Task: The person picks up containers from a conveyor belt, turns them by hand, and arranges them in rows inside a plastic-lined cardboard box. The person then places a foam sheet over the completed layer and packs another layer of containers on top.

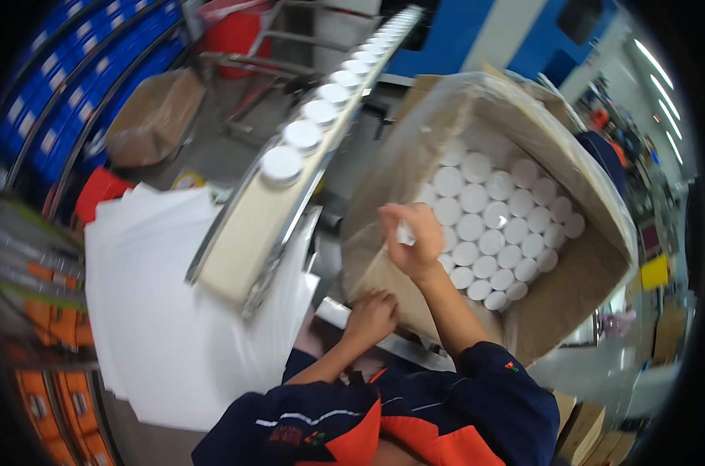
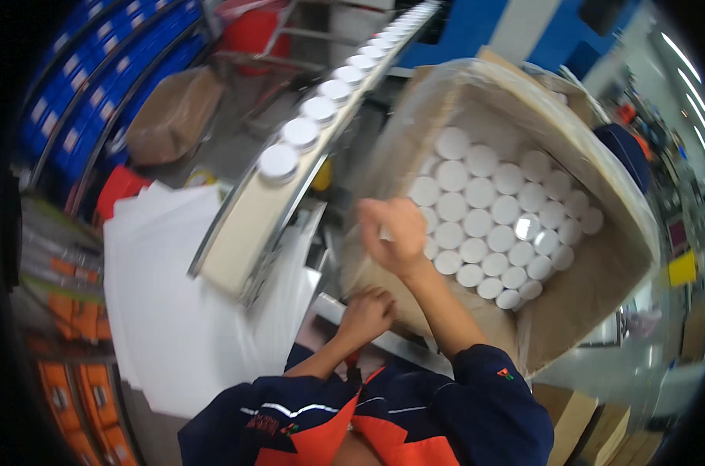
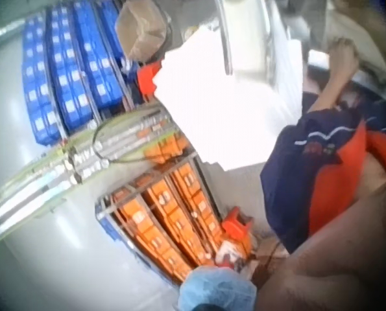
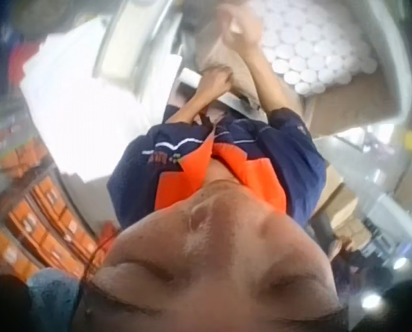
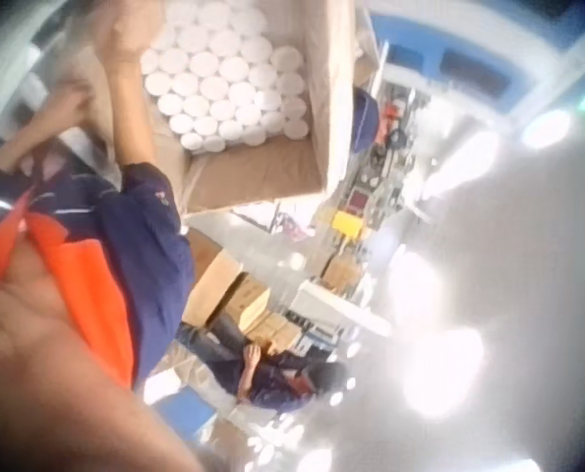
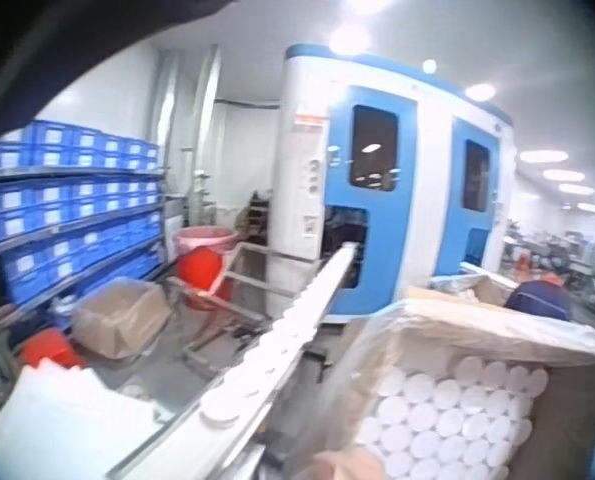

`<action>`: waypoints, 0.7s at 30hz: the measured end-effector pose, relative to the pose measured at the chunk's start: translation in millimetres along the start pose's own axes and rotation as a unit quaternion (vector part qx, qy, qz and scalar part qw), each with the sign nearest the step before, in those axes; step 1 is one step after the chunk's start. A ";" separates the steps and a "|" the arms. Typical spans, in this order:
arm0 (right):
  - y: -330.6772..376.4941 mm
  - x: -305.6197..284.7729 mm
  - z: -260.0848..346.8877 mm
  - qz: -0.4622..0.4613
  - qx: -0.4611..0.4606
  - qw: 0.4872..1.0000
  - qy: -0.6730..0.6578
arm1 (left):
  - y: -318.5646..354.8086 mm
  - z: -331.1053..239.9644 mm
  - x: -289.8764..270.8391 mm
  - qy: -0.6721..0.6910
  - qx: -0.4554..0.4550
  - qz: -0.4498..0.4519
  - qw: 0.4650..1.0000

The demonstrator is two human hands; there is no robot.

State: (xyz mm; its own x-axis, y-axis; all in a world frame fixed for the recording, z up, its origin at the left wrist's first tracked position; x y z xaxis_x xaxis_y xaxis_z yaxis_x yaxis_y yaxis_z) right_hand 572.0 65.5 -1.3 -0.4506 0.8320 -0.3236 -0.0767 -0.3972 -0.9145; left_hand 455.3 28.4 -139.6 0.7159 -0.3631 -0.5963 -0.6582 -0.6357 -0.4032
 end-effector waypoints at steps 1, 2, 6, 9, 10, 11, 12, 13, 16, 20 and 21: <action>-19.5 23.6 27.4 0.060 -0.050 0.997 0.001 | -0.6 -0.1 3.5 0.015 0.002 0.022 1.000; -36.2 49.2 44.5 0.116 -0.104 0.988 0.003 | -0.2 -0.6 6.1 0.031 0.007 0.043 0.999; -52.7 139.0 32.6 0.233 -0.006 0.969 0.081 | 2.1 2.0 5.2 0.048 -0.004 0.020 0.999; -48.6 183.2 -2.0 0.337 0.041 0.925 0.170 | 3.0 3.3 12.4 0.051 0.021 0.022 0.998; -47.1 192.2 -4.9 0.387 0.077 0.903 0.171 | 4.7 3.9 12.5 0.051 0.017 0.017 0.998; -43.9 195.4 -7.8 0.430 0.112 0.883 0.154 | 6.1 2.8 11.3 0.058 0.033 -0.007 0.998; -49.0 196.1 -2.4 0.432 0.107 0.882 0.154 | 5.5 2.8 8.6 0.066 0.049 -0.032 0.996; -50.0 197.4 2.7 0.468 0.119 0.866 0.129 | 7.0 4.9 6.8 0.067 0.048 -0.036 0.996; -54.9 200.7 15.3 0.494 0.117 0.853 0.121 | 10.0 3.9 5.1 0.068 0.058 -0.040 0.995; -58.1 207.3 -5.0 0.490 0.099 0.850 0.169 | 7.5 -0.8 2.9 0.053 0.071 -0.034 0.995; -57.5 210.0 -8.5 0.509 0.101 0.847 0.117 | 6.0 -0.5 3.4 0.060 0.068 -0.034 0.995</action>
State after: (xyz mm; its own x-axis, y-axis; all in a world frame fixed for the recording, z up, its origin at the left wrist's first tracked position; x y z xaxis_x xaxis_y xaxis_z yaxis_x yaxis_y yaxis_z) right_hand 489.3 266.4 -18.7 -0.1889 0.0626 -0.9800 0.0843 -0.9932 -0.0797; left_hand 453.9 23.0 -143.6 0.7766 -0.4070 -0.4809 -0.6276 -0.5662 -0.5343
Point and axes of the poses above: each hand's wrist, its own y-axis away from the middle knuckle, its own x-axis out of the palm, z = x × y, the point moved 4 cm from there along -y, towards the middle knuckle, and after that the axes turned 6 degrees about -z, right-handed, at the moved point
